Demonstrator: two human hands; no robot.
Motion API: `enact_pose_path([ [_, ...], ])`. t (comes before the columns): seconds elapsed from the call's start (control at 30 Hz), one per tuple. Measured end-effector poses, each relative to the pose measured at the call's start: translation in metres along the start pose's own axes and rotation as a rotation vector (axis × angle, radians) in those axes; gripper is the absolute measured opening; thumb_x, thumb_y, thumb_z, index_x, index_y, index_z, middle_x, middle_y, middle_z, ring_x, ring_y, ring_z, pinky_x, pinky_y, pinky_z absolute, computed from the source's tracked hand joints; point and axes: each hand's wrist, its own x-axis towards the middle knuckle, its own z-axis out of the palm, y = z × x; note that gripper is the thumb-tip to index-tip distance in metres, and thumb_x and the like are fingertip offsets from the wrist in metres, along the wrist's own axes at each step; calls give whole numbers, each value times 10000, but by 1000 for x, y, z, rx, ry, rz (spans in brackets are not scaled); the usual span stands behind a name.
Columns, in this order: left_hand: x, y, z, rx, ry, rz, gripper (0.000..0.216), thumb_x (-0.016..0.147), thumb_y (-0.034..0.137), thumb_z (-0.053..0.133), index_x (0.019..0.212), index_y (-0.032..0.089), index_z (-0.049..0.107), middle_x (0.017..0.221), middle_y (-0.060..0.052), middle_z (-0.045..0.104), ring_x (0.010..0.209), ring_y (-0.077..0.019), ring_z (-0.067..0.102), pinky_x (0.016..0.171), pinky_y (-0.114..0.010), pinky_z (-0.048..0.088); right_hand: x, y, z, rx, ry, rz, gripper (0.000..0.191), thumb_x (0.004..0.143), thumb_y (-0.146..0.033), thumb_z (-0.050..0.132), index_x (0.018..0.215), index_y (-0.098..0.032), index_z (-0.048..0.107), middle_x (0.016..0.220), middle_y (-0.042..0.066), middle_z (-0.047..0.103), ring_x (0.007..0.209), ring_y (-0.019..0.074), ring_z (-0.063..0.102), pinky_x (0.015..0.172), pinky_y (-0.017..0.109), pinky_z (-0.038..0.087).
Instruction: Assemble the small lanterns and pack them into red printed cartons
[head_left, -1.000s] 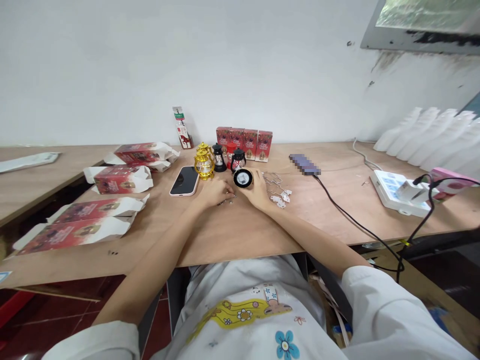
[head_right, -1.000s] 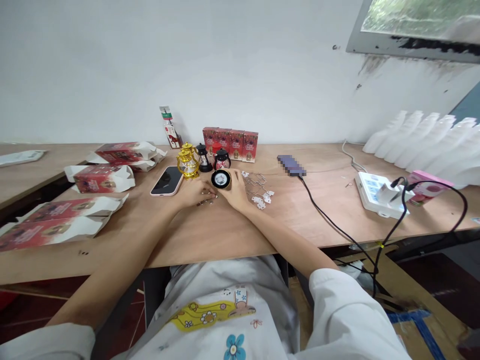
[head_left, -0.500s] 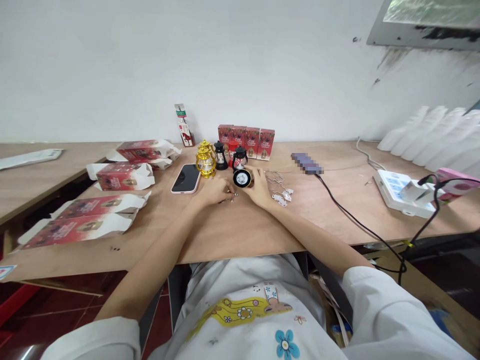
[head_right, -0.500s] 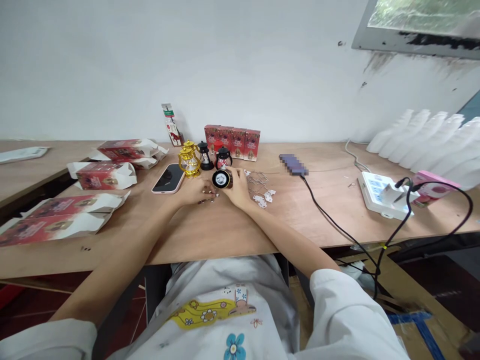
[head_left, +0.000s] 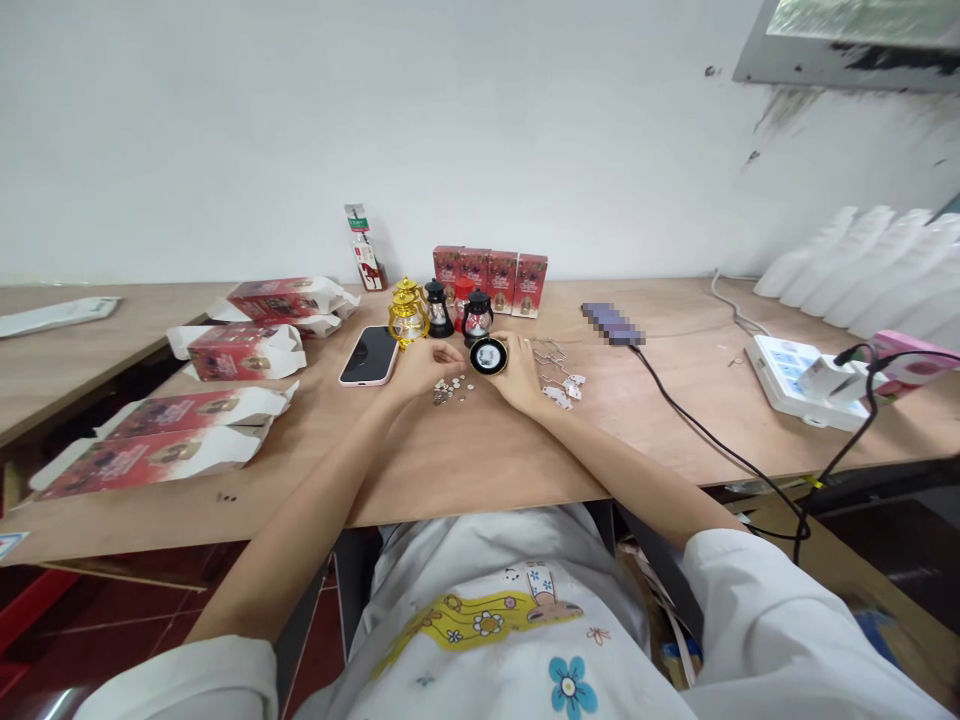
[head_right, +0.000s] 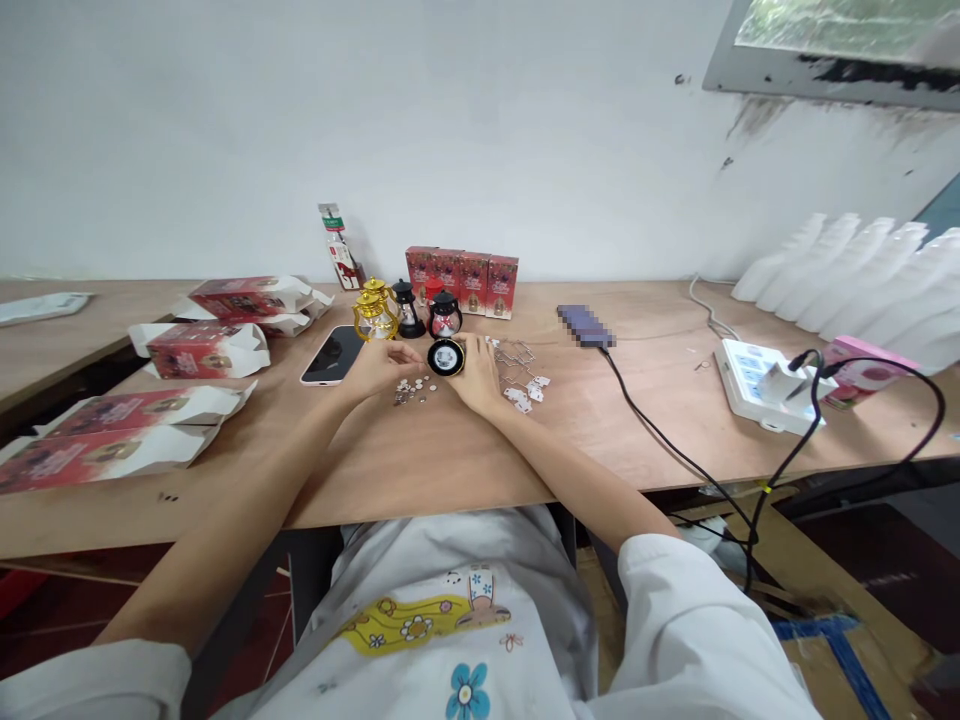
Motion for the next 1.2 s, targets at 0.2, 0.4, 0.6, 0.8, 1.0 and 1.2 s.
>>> enact_pose_path([
  [0.2, -8, 16, 11, -142, 474, 113, 159, 749, 310, 692, 814, 175, 745, 768, -30, 734, 678, -140, 618, 656, -258, 484, 1, -5, 2, -43, 83, 85, 422, 723, -256, 697, 1094, -189, 507, 1109, 111, 590, 1030, 289, 517, 921, 445, 433],
  [0.4, -17, 21, 27, -28, 441, 270, 89, 789, 264, 692, 836, 204, 739, 771, -13, 706, 711, -141, 582, 682, -274, 451, -2, -18, 6, 25, 15, 79, 475, 780, -298, 674, 1232, -251, 539, 1129, 94, 539, 1055, 260, 496, 921, 405, 465],
  [0.6, -22, 28, 28, 130, 411, 339, 26, 786, 195, 691, 775, 203, 713, 709, 0, 647, 713, -147, 542, 699, -282, 436, -7, -24, 6, 71, 41, 80, 464, 761, -211, 652, 1215, -256, 567, 1103, 82, 512, 1068, 243, 491, 955, 407, 467],
  [0.8, -25, 31, 29, 141, 370, 263, 84, 808, 228, 657, 753, 193, 710, 676, 10, 610, 632, -122, 522, 657, -263, 425, -6, -24, 3, 89, 53, 61, 480, 784, -204, 611, 1258, -257, 562, 1127, 89, 479, 1073, 239, 508, 994, 423, 453],
  [1.0, -27, 30, 30, 149, 359, 236, 126, 829, 275, 627, 780, 192, 709, 684, 6, 608, 619, -117, 525, 632, -253, 420, -2, -17, 0, 111, -89, -22, 702, 746, -117, 606, 1407, -284, 437, 1138, 84, 431, 1132, 227, 497, 1035, 413, 450],
  [1.2, -27, 30, 25, 243, 332, 254, 120, 838, 223, 611, 791, 164, 705, 685, -6, 580, 638, -128, 532, 624, -261, 390, 3, -6, -9, 190, -312, -114, 746, 767, -283, 704, 1436, -246, 377, 1165, 93, 460, 1169, 239, 489, 1055, 459, 442],
])
